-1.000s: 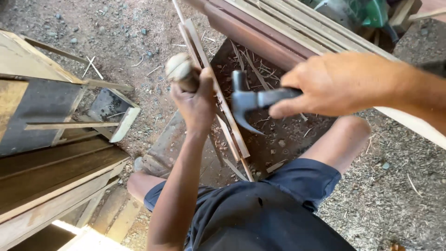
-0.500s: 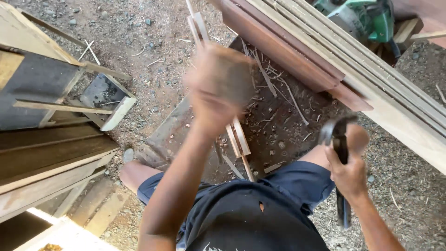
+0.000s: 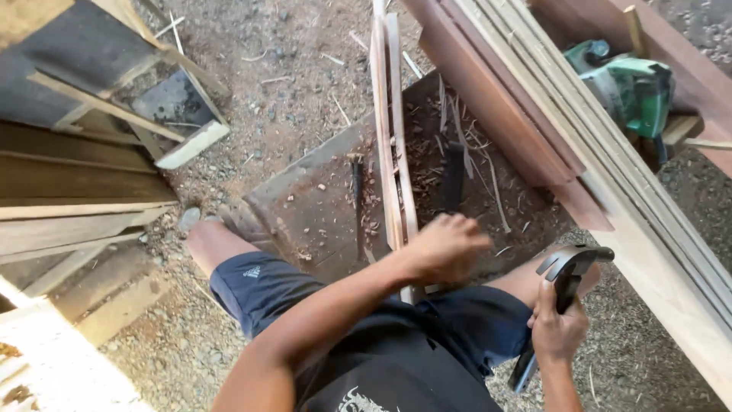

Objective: Using a hammer and a chisel-like tool to shape and clean a wooden furniture frame part.

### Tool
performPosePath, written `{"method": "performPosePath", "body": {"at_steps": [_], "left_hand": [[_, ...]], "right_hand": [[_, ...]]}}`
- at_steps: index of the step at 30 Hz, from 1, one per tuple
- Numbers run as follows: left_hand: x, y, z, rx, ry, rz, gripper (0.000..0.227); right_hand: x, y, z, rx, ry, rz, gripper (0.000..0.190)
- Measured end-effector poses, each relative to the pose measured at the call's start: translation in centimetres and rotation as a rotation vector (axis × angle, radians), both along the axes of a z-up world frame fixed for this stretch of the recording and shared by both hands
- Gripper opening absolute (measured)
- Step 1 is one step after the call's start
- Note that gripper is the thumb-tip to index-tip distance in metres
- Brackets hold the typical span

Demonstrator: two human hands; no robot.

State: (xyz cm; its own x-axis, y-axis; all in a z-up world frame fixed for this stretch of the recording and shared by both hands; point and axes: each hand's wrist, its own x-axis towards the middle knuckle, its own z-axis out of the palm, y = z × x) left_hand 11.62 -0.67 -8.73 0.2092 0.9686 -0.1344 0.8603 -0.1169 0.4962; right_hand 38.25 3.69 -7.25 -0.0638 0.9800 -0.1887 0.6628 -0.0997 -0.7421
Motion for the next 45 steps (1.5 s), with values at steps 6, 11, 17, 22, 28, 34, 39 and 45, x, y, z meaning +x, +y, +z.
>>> {"method": "performPosePath", "body": {"at_steps": [6, 11, 17, 22, 28, 34, 39, 45], "left_hand": [[-12.5, -5.6, -4.0, 0.161, -0.288, 1.217, 0.025], [-12.9, -6.1, -12.2, -0.112, -0.091, 1.134, 0.06], [-10.0, -6.4, -2.1, 0.055, -0.718, 1.321, 0.023], [-4.7, -9.1, 8.4, 0.903, -0.398, 0.502, 0.04], [-0.6, -8.6, 5.4, 1.11, -0.458, 0.144, 0.037], [0.6, -8.4, 4.6, 1.144, -0.515, -0.022, 0.039], [-0.1, -7.4, 4.5, 1.146, -0.624, -0.03, 0.051], [0.0, -7.4, 2.9, 1.096, -0.677, -0.019, 0.05]], "right_hand": [[-0.4, 0.4, 0.3, 0.054, 0.042, 0.063, 0.04], [-1.5, -0.6, 1.8, 0.0, 0.065, 0.068, 0.032], [-2.6, -3.6, 7.1, -0.042, 0.057, 0.192, 0.028], [-3.1, -5.4, 12.1, -0.144, 0.477, 0.355, 0.014], [4.7, -7.4, 4.0, 0.109, 0.143, 0.443, 0.02], [4.1, -9.6, 4.9, 0.009, 0.42, 0.315, 0.028], [1.9, -9.5, 5.7, -0.006, 0.397, 0.421, 0.025], [2.6, -9.5, 5.0, 0.073, 0.161, 0.552, 0.018]]}}
